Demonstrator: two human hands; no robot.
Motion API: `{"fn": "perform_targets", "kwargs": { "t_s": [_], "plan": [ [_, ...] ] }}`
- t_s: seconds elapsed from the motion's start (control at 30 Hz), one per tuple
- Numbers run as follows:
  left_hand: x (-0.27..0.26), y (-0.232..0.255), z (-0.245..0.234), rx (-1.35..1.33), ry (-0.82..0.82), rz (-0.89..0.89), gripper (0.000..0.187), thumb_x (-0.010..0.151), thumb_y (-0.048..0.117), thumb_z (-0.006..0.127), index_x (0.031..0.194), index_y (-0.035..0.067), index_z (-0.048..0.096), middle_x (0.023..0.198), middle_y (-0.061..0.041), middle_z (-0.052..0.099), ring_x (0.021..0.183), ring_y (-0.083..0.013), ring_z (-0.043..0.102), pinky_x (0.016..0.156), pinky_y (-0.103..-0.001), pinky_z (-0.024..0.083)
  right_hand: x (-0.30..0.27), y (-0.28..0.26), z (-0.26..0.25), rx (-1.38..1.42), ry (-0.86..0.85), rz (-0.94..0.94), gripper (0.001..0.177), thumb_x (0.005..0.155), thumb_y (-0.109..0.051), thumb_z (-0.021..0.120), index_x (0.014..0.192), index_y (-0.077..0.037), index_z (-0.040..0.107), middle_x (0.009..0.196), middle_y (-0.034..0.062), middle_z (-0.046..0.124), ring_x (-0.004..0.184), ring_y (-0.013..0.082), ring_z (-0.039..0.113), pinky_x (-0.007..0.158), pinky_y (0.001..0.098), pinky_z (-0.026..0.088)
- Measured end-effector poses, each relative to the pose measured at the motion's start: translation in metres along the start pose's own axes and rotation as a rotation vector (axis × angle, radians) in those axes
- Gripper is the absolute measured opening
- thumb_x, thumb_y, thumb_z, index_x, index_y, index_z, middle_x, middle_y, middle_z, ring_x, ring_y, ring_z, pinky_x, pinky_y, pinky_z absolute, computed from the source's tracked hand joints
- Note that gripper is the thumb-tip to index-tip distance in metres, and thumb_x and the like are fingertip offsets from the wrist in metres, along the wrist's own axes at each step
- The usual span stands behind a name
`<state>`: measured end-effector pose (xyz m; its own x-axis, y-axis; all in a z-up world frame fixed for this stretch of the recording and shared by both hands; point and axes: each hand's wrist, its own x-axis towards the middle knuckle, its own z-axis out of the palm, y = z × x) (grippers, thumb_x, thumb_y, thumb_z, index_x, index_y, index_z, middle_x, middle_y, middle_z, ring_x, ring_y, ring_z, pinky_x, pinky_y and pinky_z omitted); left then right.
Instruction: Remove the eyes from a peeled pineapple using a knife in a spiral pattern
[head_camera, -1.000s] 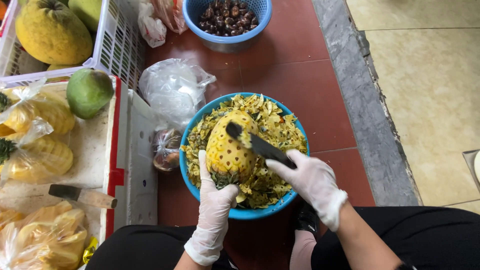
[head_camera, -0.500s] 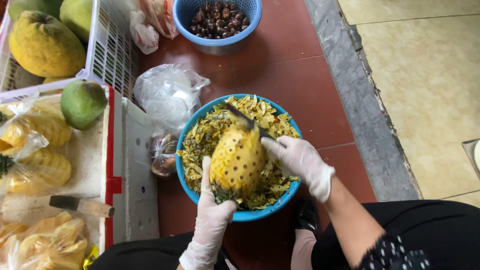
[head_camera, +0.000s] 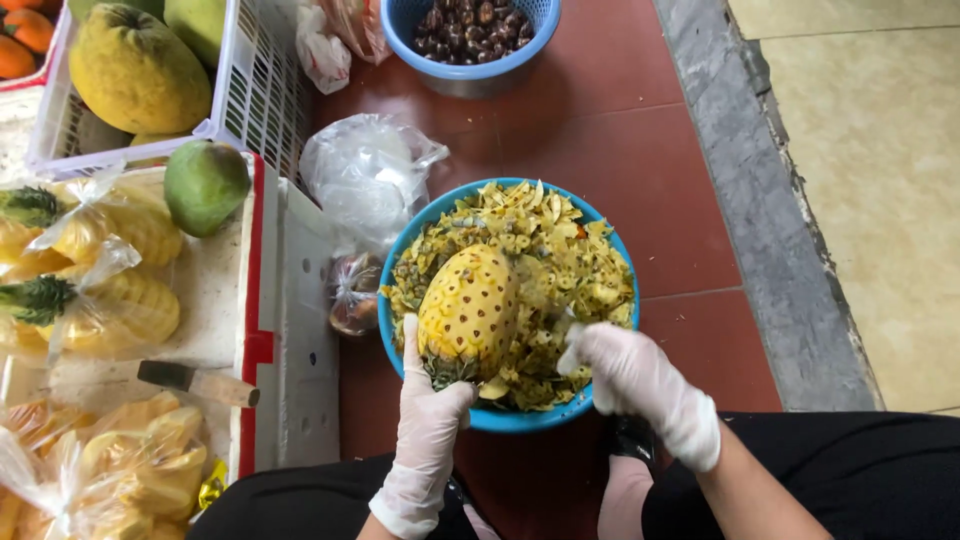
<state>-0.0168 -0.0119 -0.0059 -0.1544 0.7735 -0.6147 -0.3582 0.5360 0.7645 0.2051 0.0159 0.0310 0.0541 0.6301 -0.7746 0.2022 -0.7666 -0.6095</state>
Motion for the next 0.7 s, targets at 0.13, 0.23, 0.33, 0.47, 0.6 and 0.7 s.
{"fn": "perform_targets", "kwargs": {
  "t_s": [0.13, 0.23, 0.33, 0.47, 0.6, 0.7],
  "plan": [
    [0.000, 0.002, 0.001, 0.013, 0.022, -0.005, 0.123, 0.063, -0.009, 0.054, 0.169, 0.042, 0.018, 0.136, -0.008, 0.060, 0.058, -0.0157, 0.039, 0.041, -0.027, 0.032, 0.006, 0.019, 0.001, -0.763, 0.184, -0.139, 0.053, 0.079, -0.078, 0.056, 0.099, -0.030, 0.065, 0.075, 0.0023, 0.067, 0.079, 0.0230, 0.066, 0.076, 0.0373, 0.048],
    [-0.004, 0.006, 0.002, 0.016, 0.011, 0.012, 0.123, 0.063, -0.009, 0.053, 0.169, 0.042, 0.017, 0.134, -0.008, 0.061, 0.056, -0.0146, 0.038, 0.040, -0.027, 0.031, 0.006, 0.003, 0.010, -0.900, 0.216, -0.130, 0.066, 0.078, -0.085, 0.046, 0.115, -0.032, 0.063, 0.102, 0.0043, 0.078, 0.105, 0.0313, 0.072, 0.089, 0.0436, 0.051],
    [-0.001, -0.008, 0.000, -0.036, -0.076, 0.094, 0.125, 0.061, -0.010, 0.052, 0.169, 0.040, 0.015, 0.144, -0.011, 0.057, 0.079, -0.0181, 0.052, 0.042, -0.025, 0.036, 0.010, -0.028, 0.013, -0.778, 0.196, -0.150, 0.062, 0.085, -0.080, 0.045, 0.102, -0.023, 0.063, 0.091, 0.0061, 0.073, 0.084, 0.0286, 0.070, 0.079, 0.0419, 0.049],
    [-0.008, -0.002, 0.006, -0.006, -0.084, 0.060, 0.127, 0.056, -0.008, 0.052, 0.167, 0.043, 0.019, 0.155, -0.008, 0.053, 0.078, -0.0175, 0.059, 0.037, -0.024, 0.032, -0.005, -0.062, 0.005, -0.510, 0.169, -0.143, 0.055, 0.094, -0.065, 0.050, 0.078, -0.020, 0.078, 0.050, 0.0080, 0.062, 0.056, 0.0181, 0.065, 0.076, 0.0298, 0.049],
    [-0.007, 0.007, 0.007, -0.014, -0.037, 0.017, 0.126, 0.056, -0.006, 0.051, 0.169, 0.041, 0.021, 0.140, -0.007, 0.060, 0.057, -0.0142, 0.041, 0.038, -0.026, 0.028, -0.021, -0.030, -0.005, -0.424, 0.169, -0.116, 0.046, 0.093, -0.056, 0.058, 0.082, -0.016, 0.077, 0.047, 0.0089, 0.051, 0.051, 0.0194, 0.054, 0.066, 0.0313, 0.046],
    [-0.004, 0.007, 0.008, -0.050, -0.040, 0.052, 0.125, 0.056, -0.007, 0.052, 0.169, 0.038, 0.022, 0.148, -0.006, 0.056, 0.071, -0.0151, 0.050, 0.038, -0.024, 0.029, -0.006, 0.005, -0.011, -0.721, 0.216, -0.121, 0.050, 0.082, -0.074, 0.060, 0.088, -0.026, 0.066, 0.058, 0.0020, 0.060, 0.056, 0.0171, 0.065, 0.067, 0.0334, 0.045]
  ]
}}
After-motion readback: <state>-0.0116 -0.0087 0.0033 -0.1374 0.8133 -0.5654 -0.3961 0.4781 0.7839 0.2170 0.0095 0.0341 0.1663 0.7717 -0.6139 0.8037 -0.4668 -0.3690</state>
